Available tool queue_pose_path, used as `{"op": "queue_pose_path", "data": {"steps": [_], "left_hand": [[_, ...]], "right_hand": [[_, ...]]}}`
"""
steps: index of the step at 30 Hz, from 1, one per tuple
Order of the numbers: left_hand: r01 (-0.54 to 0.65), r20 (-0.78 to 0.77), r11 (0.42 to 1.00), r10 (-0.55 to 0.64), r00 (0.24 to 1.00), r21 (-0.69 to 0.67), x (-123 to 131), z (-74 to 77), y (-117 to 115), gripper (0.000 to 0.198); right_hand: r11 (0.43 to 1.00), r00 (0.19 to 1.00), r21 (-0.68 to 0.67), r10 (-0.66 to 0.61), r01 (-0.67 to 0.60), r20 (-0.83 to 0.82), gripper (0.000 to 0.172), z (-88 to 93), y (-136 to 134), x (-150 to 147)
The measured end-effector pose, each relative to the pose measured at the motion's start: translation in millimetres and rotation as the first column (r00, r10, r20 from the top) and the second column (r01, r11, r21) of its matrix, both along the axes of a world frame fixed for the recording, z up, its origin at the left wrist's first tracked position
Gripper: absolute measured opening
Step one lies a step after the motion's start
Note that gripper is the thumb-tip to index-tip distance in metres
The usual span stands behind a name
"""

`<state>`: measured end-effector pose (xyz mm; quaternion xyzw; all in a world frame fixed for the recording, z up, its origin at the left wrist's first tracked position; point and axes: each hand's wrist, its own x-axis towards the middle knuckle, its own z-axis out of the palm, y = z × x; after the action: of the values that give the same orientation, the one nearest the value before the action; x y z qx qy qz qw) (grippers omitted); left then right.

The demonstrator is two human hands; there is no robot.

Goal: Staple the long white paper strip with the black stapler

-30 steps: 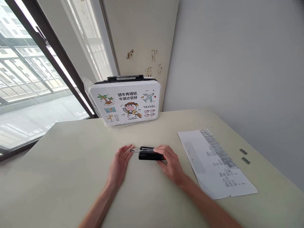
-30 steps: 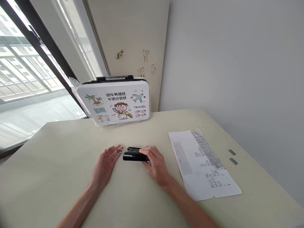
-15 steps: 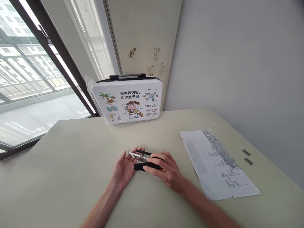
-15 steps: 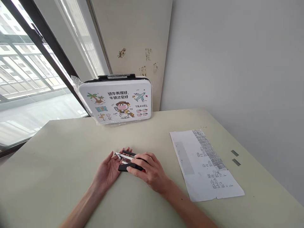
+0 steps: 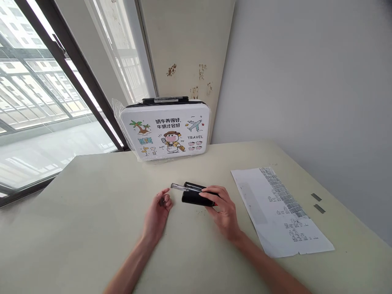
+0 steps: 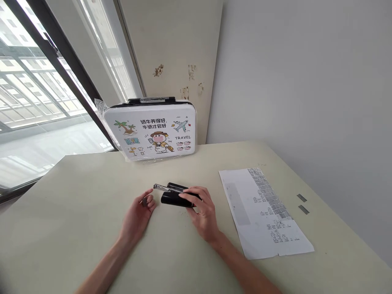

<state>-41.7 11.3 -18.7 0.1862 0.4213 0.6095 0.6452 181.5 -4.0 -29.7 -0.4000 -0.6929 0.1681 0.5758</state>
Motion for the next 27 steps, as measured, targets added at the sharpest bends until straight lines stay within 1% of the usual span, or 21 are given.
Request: {"op": "queue_pose_path", "data": {"steps": [1,2,3,4,5,6,7,8,10,12,14,16,18,19,21,23,24,25,27], "left_hand": [[0.009,-0.100,1.000,-0.007,0.995,0.021,0,1.1,-2,0.023],[0.028,-0.234,0.999,-0.018,0.972,0.040,0,2.7,-5,0.032],[0.058,-0.380,0.997,-0.033,0.924,0.053,0,4.6,-7,0.040],[0.090,-0.511,0.994,-0.047,0.858,0.060,1,6.8,-10,0.047],[0.120,-0.608,0.991,-0.058,0.792,0.063,2,9.0,-12,0.051],[0.146,-0.675,0.987,-0.064,0.735,0.065,4,11.0,-14,0.054],[0.166,-0.716,0.983,-0.066,0.695,0.071,6,12.5,-16,0.055],[0.185,-0.737,0.979,-0.065,0.673,0.082,8,13.4,-18,0.056],[0.232,-0.742,0.966,-0.073,0.667,0.114,12,13.0,-21,0.058],[0.290,-0.703,0.944,-0.099,0.705,0.159,15,10.3,-23,0.056],[0.318,-0.612,0.928,-0.139,0.779,0.194,17,7.1,-24,0.052],[0.307,-0.502,0.933,-0.178,0.847,0.188,18,5.0,-24,0.048],[0.275,-0.395,0.951,-0.202,0.896,0.139,17,4.3,-23,0.045],[0.252,-0.313,0.962,-0.207,0.927,0.109,16,4.2,-21,0.043],[0.210,-0.087,0.976,-0.205,0.975,0.054,14,3.7,-18,0.035],[0.202,0.121,0.979,-0.203,0.972,0.021,13,2.7,-14,0.023],[0.208,0.185,0.978,-0.207,0.961,0.013,12,2.1,-12,0.018],[0.218,0.222,0.976,-0.215,0.951,0.009,11,1.4,-11,0.015],[0.229,0.275,0.973,-0.221,0.936,0.002,8,0.5,-9,0.018]], "right_hand": [[0.998,0.999,-0.060,-0.004,0.001,-0.050,0.037,-1.3,1,0],[0.993,0.995,-0.116,-0.010,-0.001,-0.094,0.034,-2.7,2,0],[0.986,0.991,-0.164,-0.015,-0.007,-0.132,0.032,-4.3,2,0],[0.979,0.987,-0.201,-0.017,-0.016,-0.160,0.030,-5.9,3,0],[0.973,0.984,-0.228,-0.016,-0.025,-0.178,0.029,-7.4,3,0],[0.968,0.982,-0.247,-0.012,-0.035,-0.187,0.028,-8.8,4,0],[0.965,0.982,-0.259,-0.008,-0.043,-0.191,0.026,-10.0,5,0],[0.962,0.982,-0.267,-0.003,-0.049,-0.189,0.026,-11.0,5,0],[0.958,0.983,-0.280,0.006,-0.058,-0.184,0.025,-11.9,6,-1],[0.953,0.983,-0.295,0.015,-0.069,-0.182,0.026,-11.4,6,-1],[0.948,0.984,-0.309,0.026,-0.081,-0.178,0.026,-10.0,6,-1],[0.944,0.985,-0.320,0.025,-0.080,-0.171,0.026,-8.8,6,0],[0.939,0.986,-0.336,0.013,-0.068,-0.164,0.026,-9.2,7,0],[0.937,0.986,-0.345,0.004,-0.061,-0.164,0.026,-10.3,10,0],[0.927,0.987,-0.371,-0.007,-0.054,-0.161,0.029,-13.9,17,-3],[0.919,0.988,-0.392,-0.008,-0.053,-0.154,0.032,-18.8,30,-8],[0.916,0.989,-0.396,-0.002,-0.057,-0.147,0.034,-21.1,38,-12],[0.917,0.990,-0.394,0.010,-0.064,-0.138,0.035,-23.1,47,-17],[0.922,0.991,-0.376,0.050,-0.092,-0.120,0.035,-25.6,67,-29]]}}
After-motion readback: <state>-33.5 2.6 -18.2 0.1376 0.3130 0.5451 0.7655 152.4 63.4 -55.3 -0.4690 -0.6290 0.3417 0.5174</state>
